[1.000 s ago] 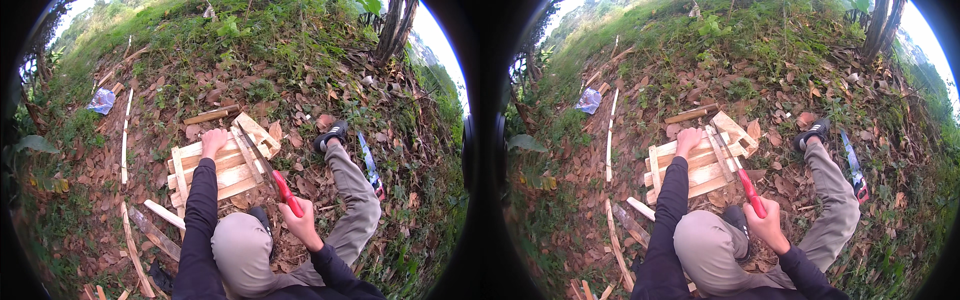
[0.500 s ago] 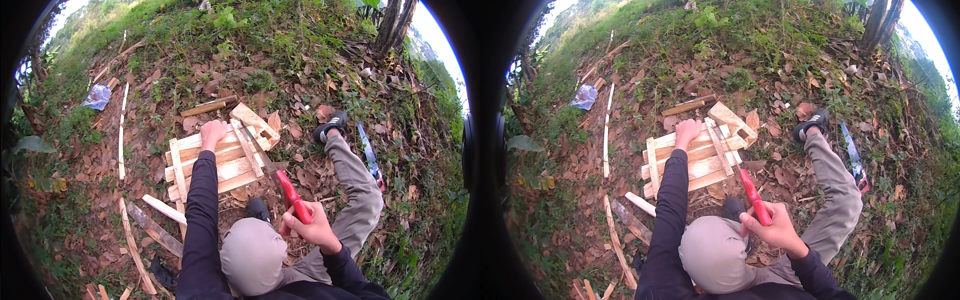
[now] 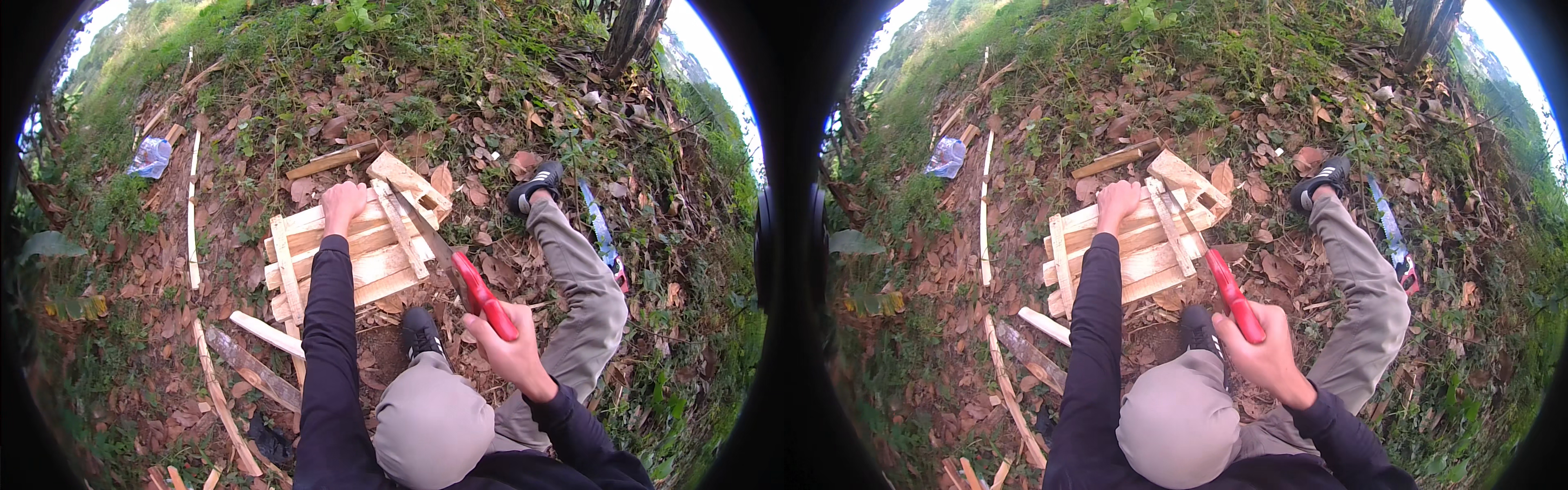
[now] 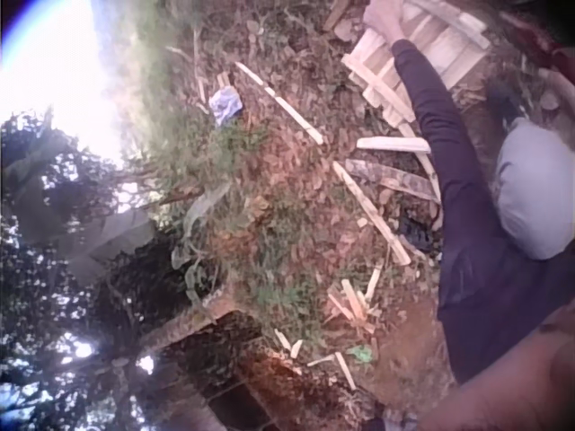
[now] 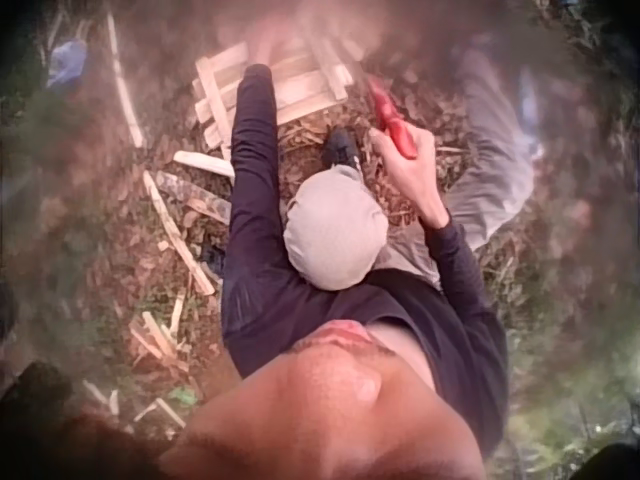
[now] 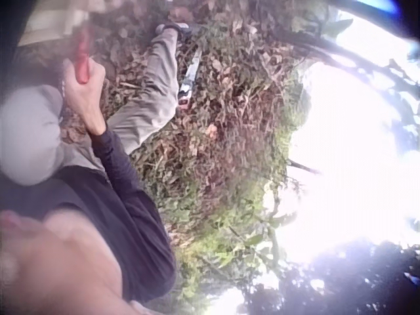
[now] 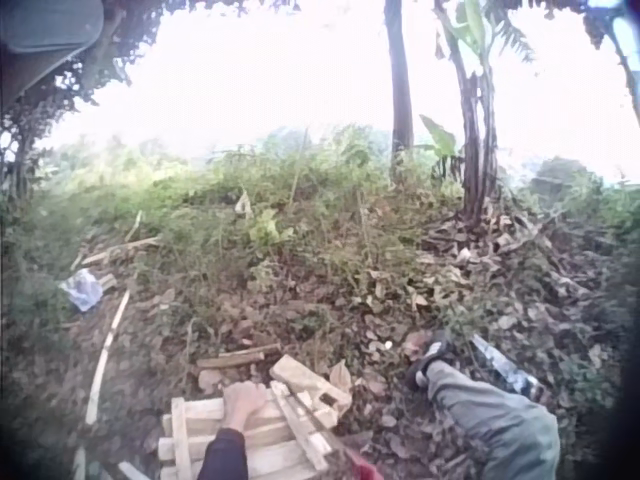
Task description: The person assembles a small wooden crate outdoors. They use a red hand saw to cut wooden slats to size, then use a hammer to nail the pieces together into a rectangular frame. The person occasionally lifts and rotates the crate to access different sides.
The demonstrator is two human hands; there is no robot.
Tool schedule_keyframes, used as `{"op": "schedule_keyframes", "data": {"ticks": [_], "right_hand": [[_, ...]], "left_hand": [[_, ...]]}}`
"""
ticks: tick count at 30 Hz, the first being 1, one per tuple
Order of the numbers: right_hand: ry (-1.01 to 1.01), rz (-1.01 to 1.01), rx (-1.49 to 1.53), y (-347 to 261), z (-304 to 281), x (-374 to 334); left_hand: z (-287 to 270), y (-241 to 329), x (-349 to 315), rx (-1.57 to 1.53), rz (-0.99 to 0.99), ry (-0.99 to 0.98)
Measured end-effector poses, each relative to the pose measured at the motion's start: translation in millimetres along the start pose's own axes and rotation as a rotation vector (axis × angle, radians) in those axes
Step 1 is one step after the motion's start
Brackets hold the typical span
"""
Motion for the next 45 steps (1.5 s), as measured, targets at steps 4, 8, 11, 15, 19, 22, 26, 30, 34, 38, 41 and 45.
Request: {"op": "schedule_keyframes", "data": {"ticks": [4,8,11,15,19,22,26,30,34,38,41,45], "right_hand": [[-0.053,-0.011,0.013,-1,0,-5],[-0.025,-0.044,0.037,3,-4,-21],[0.038,-0.091,-0.014,28,14,39],[0.032,-0.218,-0.122,24,35,72],[-0.015,-0.133,-0.051,1,11,19],[0.018,-0.112,-0.011,8,18,52],[0.071,-0.218,-0.157,12,45,122],[0.004,-0.182,-0.102,15,37,75],[0.041,-0.129,-0.026,14,19,63],[0.085,-0.191,-0.122,11,46,136],[0.027,-0.151,-0.075,22,46,130],[0.062,-0.118,-0.055,39,41,91]], "left_hand": [[-4,-2,-7,0.005,0.006,0.012],[-11,1,-6,-0.013,-0.010,0.016],[-4,4,-13,-0.017,-0.009,0.023],[-5,0,-5,0.004,-0.006,0.022],[-9,-1,-3,0.021,-0.019,0.011],[-7,6,-20,0.009,-0.046,0.004],[-9,13,-20,0.011,-0.015,0.044],[-17,-6,-13,0.008,-0.025,0.062],[-5,10,-20,0.003,-0.020,0.030],[-12,9,-19,-0.008,-0.021,0.038],[-17,1,-14,-0.030,-0.043,0.015],[-10,13,-27,-0.032,0.002,-0.014]]}}
Point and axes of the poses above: each hand's wrist, its own x-axis towards the middle knuckle, its own z-axis out of the palm, y = z × x, the point moved 6 cm from there along x, towards the middle knuckle, and after that the axes turned 2 degrees about -z, right-handed, at the moved point
